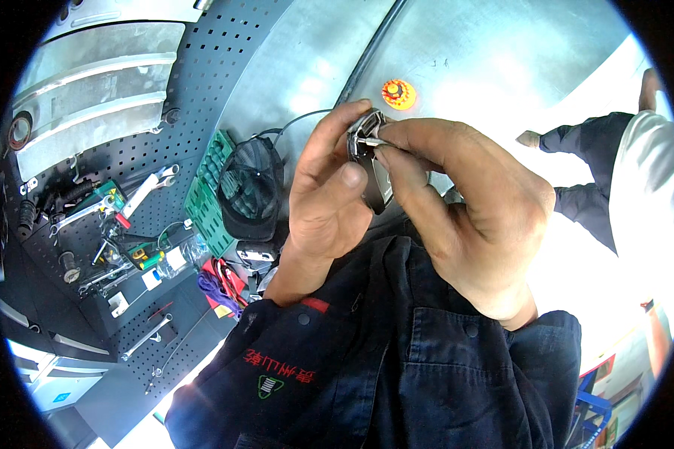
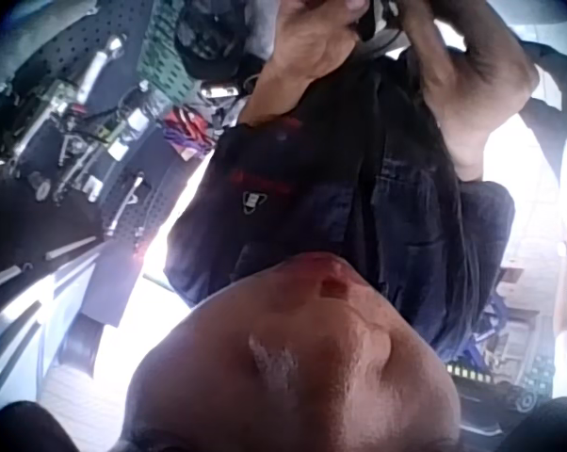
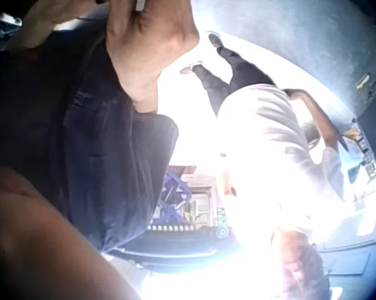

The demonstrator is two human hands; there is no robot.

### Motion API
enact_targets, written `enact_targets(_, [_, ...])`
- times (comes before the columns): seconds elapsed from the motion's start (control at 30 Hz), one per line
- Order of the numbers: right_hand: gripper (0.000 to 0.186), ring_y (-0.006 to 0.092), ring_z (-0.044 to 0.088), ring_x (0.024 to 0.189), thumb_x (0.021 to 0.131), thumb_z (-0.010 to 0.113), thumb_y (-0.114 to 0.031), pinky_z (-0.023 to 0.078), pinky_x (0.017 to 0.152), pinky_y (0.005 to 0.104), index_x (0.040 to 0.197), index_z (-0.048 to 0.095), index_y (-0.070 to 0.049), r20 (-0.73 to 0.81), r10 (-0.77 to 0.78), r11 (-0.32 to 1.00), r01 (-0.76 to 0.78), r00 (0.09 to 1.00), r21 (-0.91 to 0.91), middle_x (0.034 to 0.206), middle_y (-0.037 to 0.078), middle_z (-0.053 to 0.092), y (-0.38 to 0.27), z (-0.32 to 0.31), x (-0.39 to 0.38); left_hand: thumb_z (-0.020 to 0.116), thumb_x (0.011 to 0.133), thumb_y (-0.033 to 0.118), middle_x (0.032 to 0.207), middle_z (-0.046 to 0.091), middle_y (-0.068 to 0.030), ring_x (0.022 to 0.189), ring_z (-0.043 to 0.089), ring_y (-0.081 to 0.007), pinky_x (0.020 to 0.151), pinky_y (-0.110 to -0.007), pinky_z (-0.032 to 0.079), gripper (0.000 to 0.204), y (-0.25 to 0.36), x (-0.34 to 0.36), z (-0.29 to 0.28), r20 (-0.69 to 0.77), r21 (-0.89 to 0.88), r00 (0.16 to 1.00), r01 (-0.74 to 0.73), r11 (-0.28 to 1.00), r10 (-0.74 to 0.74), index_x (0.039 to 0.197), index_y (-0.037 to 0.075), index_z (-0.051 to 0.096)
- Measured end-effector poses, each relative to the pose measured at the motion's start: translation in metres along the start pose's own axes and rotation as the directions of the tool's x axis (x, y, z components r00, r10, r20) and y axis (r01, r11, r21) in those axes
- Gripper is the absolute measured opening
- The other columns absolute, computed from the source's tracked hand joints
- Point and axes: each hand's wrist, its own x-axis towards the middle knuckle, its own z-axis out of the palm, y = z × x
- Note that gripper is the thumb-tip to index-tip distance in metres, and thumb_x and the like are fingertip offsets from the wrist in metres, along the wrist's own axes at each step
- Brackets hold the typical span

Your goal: The person disassembles a car key fob, removes the internal components, and uses a small screwdriver to adjust or replace parts inside the casing. The person then reassembles the key fob.

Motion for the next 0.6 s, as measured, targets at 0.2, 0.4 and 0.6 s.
enact_targets(0.2, [0.011, 0.0164, 0.067, 0.070, 0.079, 0.065, 0.002, 0.051, 0.062, 0.0232, 0.090, 0.068, 0.003, 0.081, 0.070, 0.998, -0.070, 0.994, 0.004, 0.081, 0.012, 0.069, 0.004, -0.006, 0.004, 0.059, 0.084, -0.006, 0.115, 0.054, -0.0088, 0.105, 0.053, -0.0186, 0.082, -0.034, 0.052, 0.048, 0.003, 0.004, -0.002, -0.007, 0.089, 0.999, 0.031, 0.996, -0.031, 0.130, 0.001, 0.046])
enact_targets(0.4, [0.014, 0.0226, 0.068, 0.065, 0.078, 0.066, 0.001, 0.051, 0.056, 0.0280, 0.092, 0.068, 0.000, 0.121, 0.129, 0.990, -0.121, 0.984, -0.071, 0.077, 0.013, 0.067, 0.010, -0.004, 0.005, 0.062, 0.080, -0.007, 0.116, 0.053, -0.0095, 0.102, 0.055, -0.0191, 0.080, -0.033, 0.053, 0.048, 0.001, 0.004, -0.007, -0.070, 0.201, 0.992, 0.117, 0.972, -0.105, 0.127, 0.000, 0.049])
enact_targets(0.6, [0.017, 0.0282, 0.065, 0.067, 0.076, 0.065, 0.002, 0.049, 0.057, 0.0336, 0.093, 0.066, -0.001, 0.204, 0.011, 0.966, 0.042, 0.979, -0.254, 0.078, 0.014, 0.066, 0.020, -0.007, 0.008, 0.060, 0.079, -0.008, 0.114, 0.054, -0.0119, 0.099, 0.057, -0.0214, 0.074, -0.033, 0.053, 0.048, -0.002, 0.006, -0.007, -0.135, 0.417, 0.989, 0.109, 0.902, -0.057, 0.125, -0.003, 0.048])
